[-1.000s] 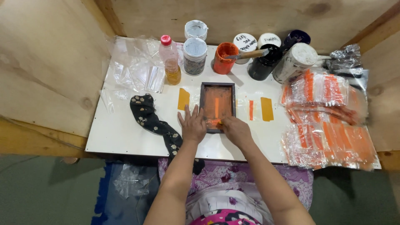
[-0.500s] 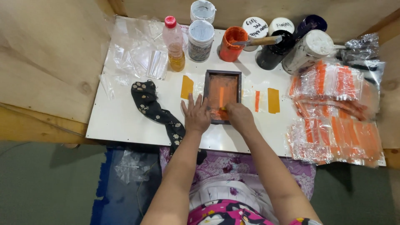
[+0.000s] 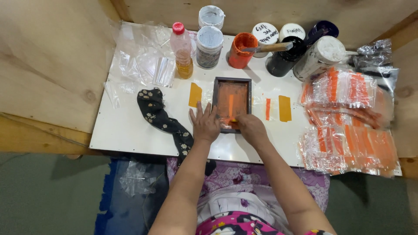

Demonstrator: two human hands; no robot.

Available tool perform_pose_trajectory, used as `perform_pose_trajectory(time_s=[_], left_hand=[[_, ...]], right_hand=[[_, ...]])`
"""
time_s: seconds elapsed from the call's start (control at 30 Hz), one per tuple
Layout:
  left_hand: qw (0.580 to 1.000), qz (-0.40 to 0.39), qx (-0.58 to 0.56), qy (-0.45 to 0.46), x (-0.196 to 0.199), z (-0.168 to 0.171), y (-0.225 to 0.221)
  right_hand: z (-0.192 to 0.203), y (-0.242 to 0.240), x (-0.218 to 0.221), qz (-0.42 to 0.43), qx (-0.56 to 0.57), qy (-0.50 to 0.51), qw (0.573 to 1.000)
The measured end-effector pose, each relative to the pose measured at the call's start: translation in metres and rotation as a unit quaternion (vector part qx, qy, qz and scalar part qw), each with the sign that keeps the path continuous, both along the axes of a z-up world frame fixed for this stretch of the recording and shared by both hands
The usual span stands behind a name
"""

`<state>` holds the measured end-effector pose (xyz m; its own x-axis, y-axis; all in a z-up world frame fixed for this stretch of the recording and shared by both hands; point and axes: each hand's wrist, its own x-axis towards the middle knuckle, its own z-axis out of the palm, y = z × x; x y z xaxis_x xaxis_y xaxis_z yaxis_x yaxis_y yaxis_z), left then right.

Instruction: Manual screen printing of orange ink onto individual plastic strips using a small frame and brush.

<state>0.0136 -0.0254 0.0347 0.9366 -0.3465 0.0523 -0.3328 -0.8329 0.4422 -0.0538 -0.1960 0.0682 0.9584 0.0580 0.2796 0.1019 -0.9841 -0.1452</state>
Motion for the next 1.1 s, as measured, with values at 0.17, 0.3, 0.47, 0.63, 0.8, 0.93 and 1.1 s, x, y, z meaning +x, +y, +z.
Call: perform_pose_trajectory(time_s=[0.17, 0.3, 0.47, 0.63, 0.8, 0.93, 1.1], left_hand=[[0.999, -0.004, 0.041, 0.024, -0.004, 0.011, 0.002], [0.999, -0.002, 0.035, 0.026, -0.002, 0.015, 0.002], [1.000, 0.000, 0.012, 0.012, -0.001, 0.010, 0.002], [1.000, -0.001, 0.004, -0.008, 0.000, 0.006, 0.001], [1.000, -0.007, 0.015, 0.000, -0.001, 0.009, 0.003], [1.000, -0.006, 0.015, 0.001, -0.001, 0.009, 0.003], [1.000, -0.010, 0.011, 0.012, -0.001, 0.015, 0.003]], right_hand=[[0.000, -0.022, 0.032, -0.070, 0.209, -0.022, 0.975], [0.005, -0.030, 0.081, -0.052, 0.211, 0.048, 0.975], [-0.023, -0.031, 0.093, -0.021, 0.060, 0.045, 0.997], [-0.047, -0.025, 0.060, 0.018, -0.043, 0.026, 0.999], [-0.040, -0.054, 0.092, -0.016, 0.066, 0.058, 0.996], [-0.035, -0.049, 0.118, -0.033, 0.043, 0.057, 0.997], [-0.104, -0.070, 0.118, 0.014, -0.069, 0.079, 0.994]])
